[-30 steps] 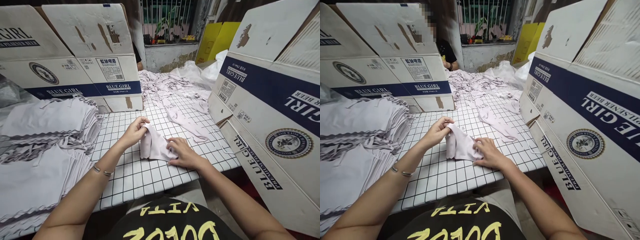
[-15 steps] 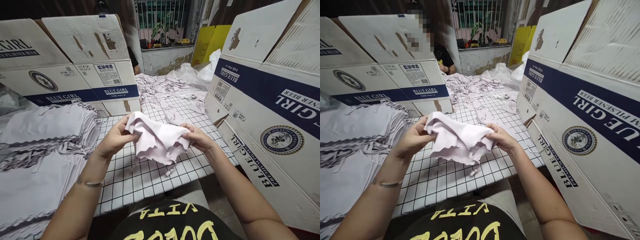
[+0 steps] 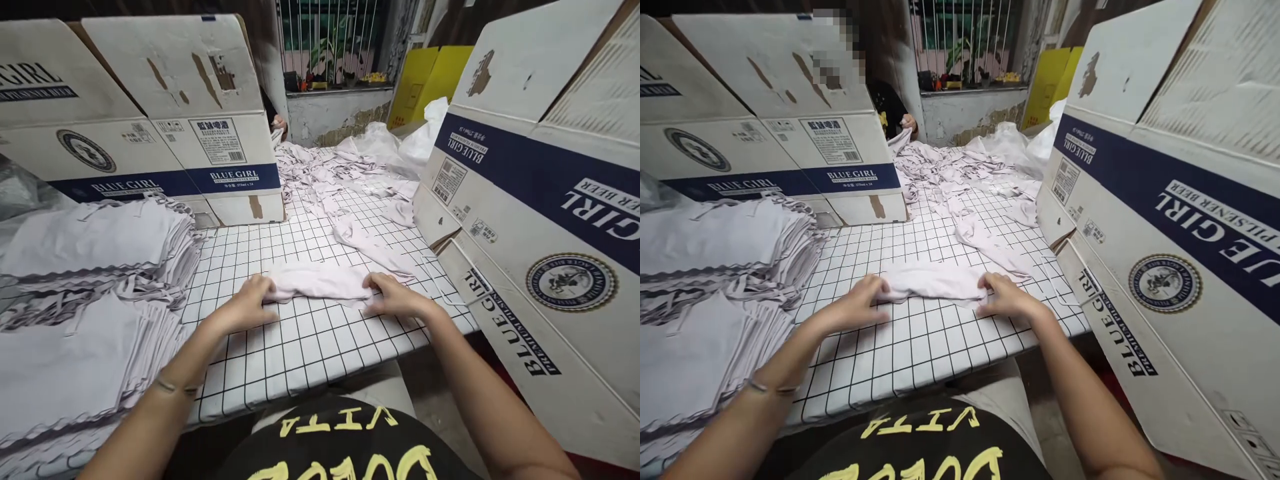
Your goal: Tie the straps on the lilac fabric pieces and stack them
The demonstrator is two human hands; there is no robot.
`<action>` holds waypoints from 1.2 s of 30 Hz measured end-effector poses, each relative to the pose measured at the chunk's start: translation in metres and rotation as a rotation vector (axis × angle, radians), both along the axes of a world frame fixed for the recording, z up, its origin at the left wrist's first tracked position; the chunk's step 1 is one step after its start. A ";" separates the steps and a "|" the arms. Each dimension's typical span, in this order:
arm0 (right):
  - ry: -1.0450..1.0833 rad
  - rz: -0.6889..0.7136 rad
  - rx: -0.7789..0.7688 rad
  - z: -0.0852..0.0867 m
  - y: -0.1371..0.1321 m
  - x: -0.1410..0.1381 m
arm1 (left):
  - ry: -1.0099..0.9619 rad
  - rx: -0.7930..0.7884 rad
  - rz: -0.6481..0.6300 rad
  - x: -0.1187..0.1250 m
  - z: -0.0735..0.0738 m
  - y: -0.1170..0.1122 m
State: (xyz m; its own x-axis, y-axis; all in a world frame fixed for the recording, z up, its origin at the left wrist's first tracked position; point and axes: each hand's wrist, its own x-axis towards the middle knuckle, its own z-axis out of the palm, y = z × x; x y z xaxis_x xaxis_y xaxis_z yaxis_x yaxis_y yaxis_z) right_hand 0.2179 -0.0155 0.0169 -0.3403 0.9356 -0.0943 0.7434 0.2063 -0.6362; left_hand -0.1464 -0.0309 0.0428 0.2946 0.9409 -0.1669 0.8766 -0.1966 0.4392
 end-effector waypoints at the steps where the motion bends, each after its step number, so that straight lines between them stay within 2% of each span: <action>1: 0.066 0.087 -0.092 0.001 -0.002 0.007 | -0.059 -0.136 -0.116 -0.003 0.001 -0.004; 2: 0.139 0.104 -0.127 0.003 -0.001 0.011 | -0.123 -0.194 -0.166 -0.004 0.002 -0.005; 3: 0.199 0.066 -0.111 0.004 0.003 0.010 | -0.181 -0.168 -0.152 -0.003 0.002 -0.001; 5: 0.223 -0.067 -0.018 0.003 0.017 -0.001 | -0.251 0.033 -0.007 0.005 -0.001 0.017; 7: 0.130 -0.100 -0.002 -0.002 0.037 -0.021 | -0.228 0.156 0.095 0.019 -0.010 0.043; 9: 0.033 -0.034 -0.069 -0.009 0.055 -0.037 | -0.163 0.111 0.055 0.031 -0.023 0.068; 11: 0.042 0.021 -0.132 -0.013 0.065 -0.044 | -0.124 0.032 -0.033 0.036 -0.034 0.085; 14: 0.271 0.033 -0.157 -0.014 0.069 -0.041 | -0.167 0.012 -0.073 0.032 -0.039 0.095; 16: 0.424 0.056 -0.113 -0.012 0.068 -0.043 | -0.272 0.019 -0.073 0.031 -0.034 0.095; 18: 0.485 0.146 -0.068 -0.007 0.069 -0.055 | -0.425 0.003 -0.095 0.034 -0.022 0.094; 21: 0.490 0.314 -0.103 0.008 0.074 -0.083 | -0.613 -0.027 -0.146 0.044 0.008 0.090; 23: 0.525 0.370 -0.166 0.024 0.079 -0.095 | -0.664 -0.040 -0.176 0.046 0.032 0.088; 25: 0.608 0.403 -0.252 0.045 0.085 -0.097 | -0.640 -0.084 -0.203 0.040 0.058 0.087; 27: 0.675 0.417 -0.332 0.067 0.092 -0.088 | -0.501 -0.162 -0.221 0.028 0.081 0.090; 30: 0.574 0.392 -0.330 0.100 0.105 -0.064 | -0.282 -0.214 -0.212 0.003 0.110 0.097; 36: 0.243 0.385 -0.248 0.156 0.132 -0.021 | -0.323 -0.119 -0.167 -0.034 0.156 0.107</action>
State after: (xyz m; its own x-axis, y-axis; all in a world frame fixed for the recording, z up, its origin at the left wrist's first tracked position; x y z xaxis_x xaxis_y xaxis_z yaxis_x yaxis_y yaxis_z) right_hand 0.1969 0.1161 0.1729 -0.6950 0.6978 -0.1731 0.4682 0.2566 -0.8455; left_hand -0.1803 0.0761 0.1984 0.4979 0.8550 -0.1454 0.6496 -0.2565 0.7157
